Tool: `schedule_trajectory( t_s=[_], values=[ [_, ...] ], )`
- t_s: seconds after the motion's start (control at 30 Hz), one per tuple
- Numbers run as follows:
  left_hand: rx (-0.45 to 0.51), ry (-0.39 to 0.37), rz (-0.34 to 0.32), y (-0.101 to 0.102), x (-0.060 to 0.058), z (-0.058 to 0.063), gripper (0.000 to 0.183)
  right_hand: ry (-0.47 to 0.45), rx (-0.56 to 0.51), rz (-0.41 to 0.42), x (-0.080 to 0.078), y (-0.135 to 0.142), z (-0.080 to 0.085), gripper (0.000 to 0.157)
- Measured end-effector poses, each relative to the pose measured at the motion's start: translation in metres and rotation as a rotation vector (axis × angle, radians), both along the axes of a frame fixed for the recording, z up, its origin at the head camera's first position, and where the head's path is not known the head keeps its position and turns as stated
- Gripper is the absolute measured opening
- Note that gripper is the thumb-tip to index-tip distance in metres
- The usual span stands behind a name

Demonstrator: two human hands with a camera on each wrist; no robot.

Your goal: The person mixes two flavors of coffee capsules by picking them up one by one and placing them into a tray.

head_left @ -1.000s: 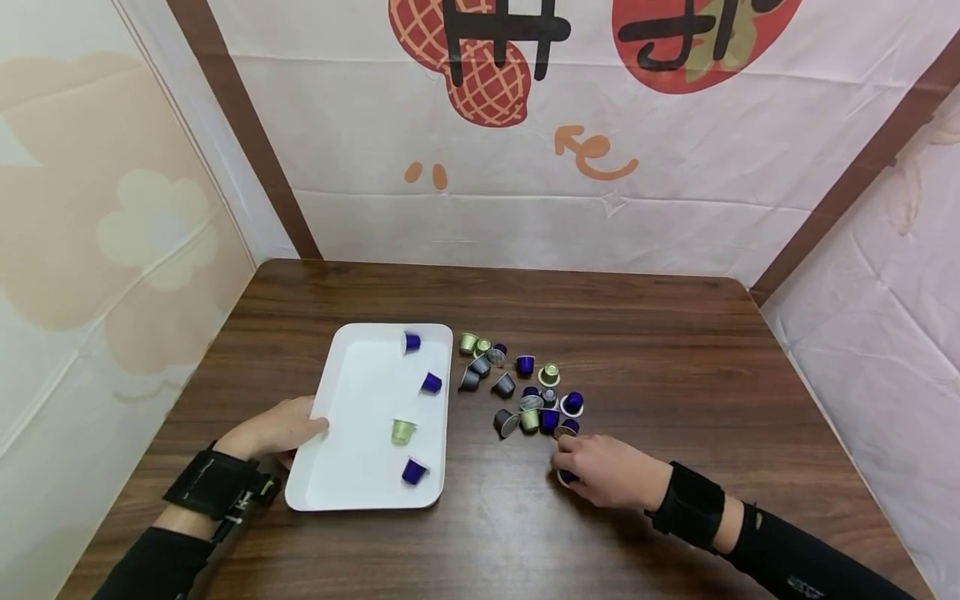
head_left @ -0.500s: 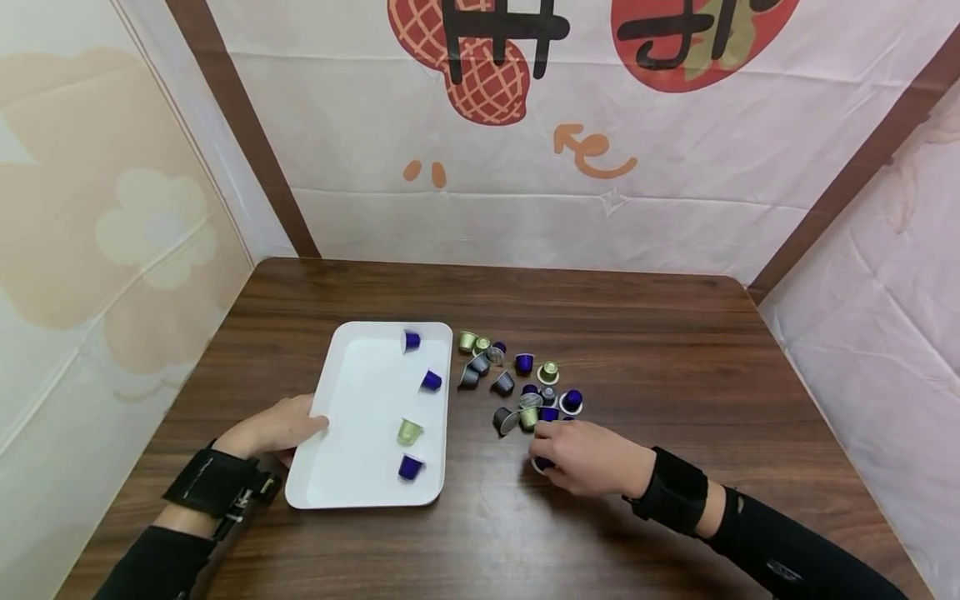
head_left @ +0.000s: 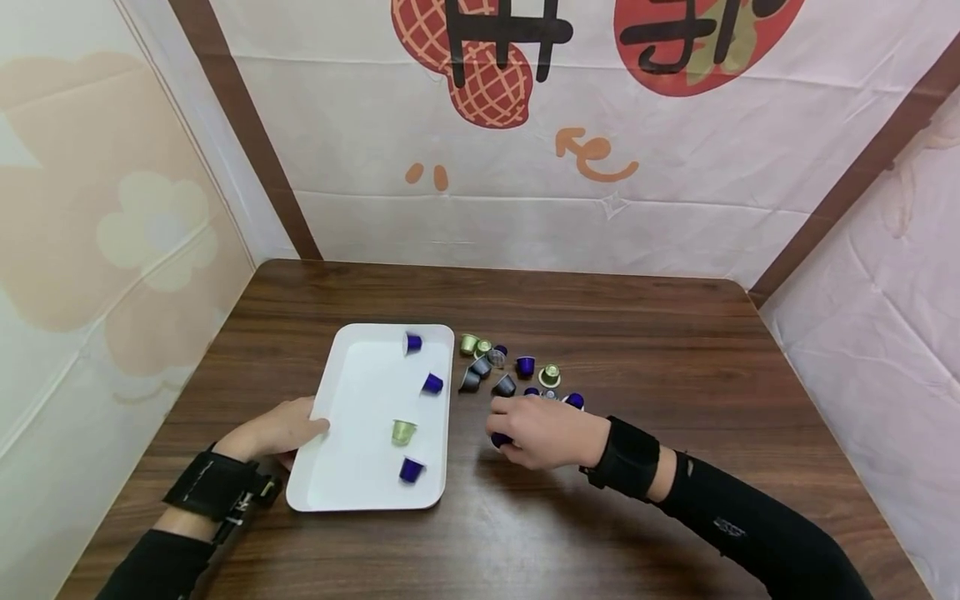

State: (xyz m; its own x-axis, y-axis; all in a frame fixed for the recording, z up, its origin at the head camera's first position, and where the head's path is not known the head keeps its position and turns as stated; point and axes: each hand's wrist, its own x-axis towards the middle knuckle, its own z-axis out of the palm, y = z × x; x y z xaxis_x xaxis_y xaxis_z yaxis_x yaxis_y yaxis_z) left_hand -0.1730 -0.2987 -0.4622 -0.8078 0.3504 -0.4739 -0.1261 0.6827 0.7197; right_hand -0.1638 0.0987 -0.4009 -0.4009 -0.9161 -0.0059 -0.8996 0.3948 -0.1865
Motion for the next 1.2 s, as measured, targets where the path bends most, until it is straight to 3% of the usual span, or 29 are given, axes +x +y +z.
schedule_trajectory(
  t_s=[0.5, 0.93, 1.2],
  values=[
    [-0.01, 0.003, 0.042, 0.0, 0.006, 0.003, 0.043, -0.104, -0.018, -0.031, -0.034, -0.052, 0.008, 0.021],
    [-0.019, 0.015, 0.049, -0.001, 0.006, 0.003, 0.043, -0.122, 0.017, -0.032, -0.038, -0.092, -0.003, 0.015],
    [-0.02, 0.015, 0.04, 0.0, 0.004, 0.002, 0.044, -0.149, 0.051, -0.031, -0.039, -0.103, -0.013, 0.013]
  ],
)
